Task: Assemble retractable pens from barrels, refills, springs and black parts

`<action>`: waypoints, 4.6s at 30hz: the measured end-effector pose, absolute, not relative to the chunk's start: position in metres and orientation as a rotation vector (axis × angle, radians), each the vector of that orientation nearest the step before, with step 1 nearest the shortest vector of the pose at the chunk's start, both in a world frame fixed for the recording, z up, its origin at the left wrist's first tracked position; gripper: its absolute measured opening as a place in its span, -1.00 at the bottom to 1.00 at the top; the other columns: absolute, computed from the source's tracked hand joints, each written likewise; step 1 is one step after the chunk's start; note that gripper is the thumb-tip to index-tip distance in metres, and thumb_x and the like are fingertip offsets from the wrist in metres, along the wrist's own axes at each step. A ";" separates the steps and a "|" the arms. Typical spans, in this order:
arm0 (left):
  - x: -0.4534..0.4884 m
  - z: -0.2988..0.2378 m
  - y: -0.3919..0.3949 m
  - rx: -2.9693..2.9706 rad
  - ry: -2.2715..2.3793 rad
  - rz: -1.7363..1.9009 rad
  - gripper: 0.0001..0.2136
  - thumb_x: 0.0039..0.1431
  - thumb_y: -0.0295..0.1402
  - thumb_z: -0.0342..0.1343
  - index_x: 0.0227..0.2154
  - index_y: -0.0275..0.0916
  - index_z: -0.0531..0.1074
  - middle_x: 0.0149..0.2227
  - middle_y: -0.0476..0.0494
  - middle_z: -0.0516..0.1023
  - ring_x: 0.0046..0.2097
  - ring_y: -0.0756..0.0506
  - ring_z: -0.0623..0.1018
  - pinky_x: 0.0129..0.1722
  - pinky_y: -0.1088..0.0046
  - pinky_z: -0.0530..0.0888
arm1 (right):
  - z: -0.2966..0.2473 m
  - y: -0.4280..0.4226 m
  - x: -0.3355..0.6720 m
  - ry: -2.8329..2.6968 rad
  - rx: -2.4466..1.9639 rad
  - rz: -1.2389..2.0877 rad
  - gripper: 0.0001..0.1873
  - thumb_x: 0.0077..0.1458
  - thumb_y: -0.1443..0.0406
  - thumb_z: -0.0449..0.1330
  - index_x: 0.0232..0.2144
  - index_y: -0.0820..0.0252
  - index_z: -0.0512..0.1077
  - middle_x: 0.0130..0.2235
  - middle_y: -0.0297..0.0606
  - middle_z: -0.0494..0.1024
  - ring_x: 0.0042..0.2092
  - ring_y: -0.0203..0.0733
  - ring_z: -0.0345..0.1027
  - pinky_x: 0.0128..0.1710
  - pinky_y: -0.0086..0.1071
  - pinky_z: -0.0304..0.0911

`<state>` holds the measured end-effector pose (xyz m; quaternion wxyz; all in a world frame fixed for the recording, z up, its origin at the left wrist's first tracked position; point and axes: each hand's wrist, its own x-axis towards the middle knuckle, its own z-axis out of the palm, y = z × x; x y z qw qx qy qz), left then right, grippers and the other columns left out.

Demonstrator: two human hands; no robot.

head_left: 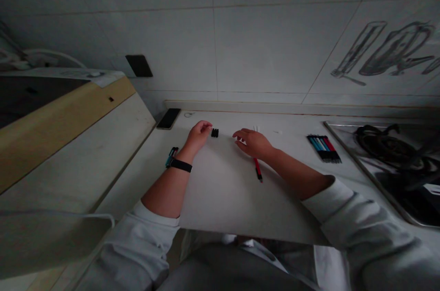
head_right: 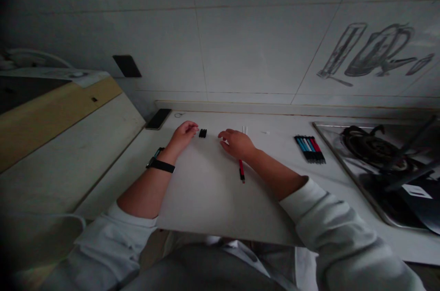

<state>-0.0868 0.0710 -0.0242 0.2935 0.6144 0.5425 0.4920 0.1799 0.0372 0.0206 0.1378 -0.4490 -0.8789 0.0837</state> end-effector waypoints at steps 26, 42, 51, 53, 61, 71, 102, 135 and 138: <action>-0.077 -0.028 0.077 1.079 1.269 1.587 -0.83 0.22 -0.25 0.22 -0.20 -0.21 0.47 -0.20 -0.16 0.62 -0.35 0.02 0.51 -0.38 0.52 0.44 | 0.003 0.109 0.119 -2.851 -1.124 -0.122 -0.64 0.35 0.38 0.09 0.08 0.09 0.57 0.10 -0.05 0.53 0.03 -0.01 0.40 -0.04 -0.25 0.24; -0.060 -0.024 0.060 1.120 1.153 1.607 -0.71 0.15 -0.12 0.30 -0.24 -0.23 0.47 -0.29 -0.11 0.57 -0.35 0.01 0.49 -0.37 0.50 0.43 | 0.014 0.039 0.197 -2.289 -1.367 0.116 -0.74 0.34 0.25 0.11 0.02 0.14 0.44 -0.21 -0.17 0.65 -0.28 -0.13 0.44 -0.30 -0.36 0.12; -0.015 -0.005 0.035 1.183 1.088 1.434 -0.80 0.11 -0.26 0.30 -0.25 -0.22 0.49 -0.24 -0.13 0.58 -0.25 -0.04 0.53 -0.31 0.47 0.46 | -0.020 0.040 0.233 -1.846 -1.235 0.541 -0.67 0.32 0.13 0.12 -0.06 0.12 0.58 -0.36 -0.29 0.59 -0.38 -0.21 0.40 -0.35 -0.37 0.24; -0.005 -0.004 0.029 1.173 1.073 1.375 -0.80 0.10 -0.28 0.30 -0.25 -0.22 0.49 -0.22 -0.13 0.58 -0.24 -0.04 0.53 -0.29 0.46 0.46 | -0.026 0.041 0.233 -1.815 -1.222 0.568 -0.69 0.29 0.14 0.15 -0.07 0.10 0.60 -0.31 -0.26 0.62 -0.34 -0.19 0.44 -0.31 -0.35 0.29; 0.001 -0.020 0.026 1.194 1.055 1.338 -0.76 0.07 -0.28 0.34 -0.22 -0.23 0.52 -0.20 -0.15 0.57 -0.18 -0.06 0.53 -0.25 0.44 0.47 | -0.032 0.034 0.232 -1.763 -1.158 0.610 -0.72 0.23 0.23 0.16 -0.09 0.08 0.62 -0.11 -0.17 0.65 -0.19 -0.15 0.52 -0.16 -0.26 0.41; -0.002 -0.022 0.021 1.306 1.067 1.227 -0.73 0.18 -0.15 0.28 -0.20 -0.23 0.52 -0.22 -0.16 0.59 -0.25 -0.04 0.52 -0.34 0.48 0.43 | -0.027 0.023 0.225 -1.692 -1.124 0.682 -0.78 0.20 0.17 0.25 -0.14 0.10 0.52 -0.23 -0.22 0.63 -0.25 -0.16 0.52 -0.21 -0.28 0.41; 0.004 -0.023 0.013 1.480 1.137 1.003 -0.65 0.33 -0.03 0.11 -0.37 -0.22 0.43 -0.42 -0.07 0.48 -0.42 -0.02 0.43 -0.46 0.47 0.32 | -0.022 0.009 0.219 -1.888 -1.016 0.413 -0.83 0.28 0.24 0.18 -0.16 0.07 0.57 -0.20 -0.19 0.63 -0.20 -0.13 0.53 -0.11 -0.22 0.47; 0.002 -0.023 0.014 1.577 1.162 1.179 -0.85 0.28 -0.22 0.20 -0.25 -0.19 0.50 -0.32 -0.10 0.54 -0.25 -0.08 0.51 -0.26 0.41 0.44 | -0.021 0.009 0.219 -1.981 -1.075 0.527 -0.80 0.27 0.20 0.22 -0.08 0.10 0.46 -0.13 -0.16 0.57 -0.21 -0.15 0.51 -0.21 -0.28 0.45; 0.002 -0.022 0.013 1.577 1.170 1.178 -0.85 0.29 -0.22 0.20 -0.25 -0.19 0.50 -0.32 -0.10 0.54 -0.25 -0.08 0.51 -0.25 0.41 0.44 | -0.019 0.008 0.219 -2.006 -1.083 0.522 -0.83 0.33 0.17 0.16 -0.16 0.10 0.48 -0.20 -0.18 0.56 -0.22 -0.15 0.49 -0.24 -0.29 0.44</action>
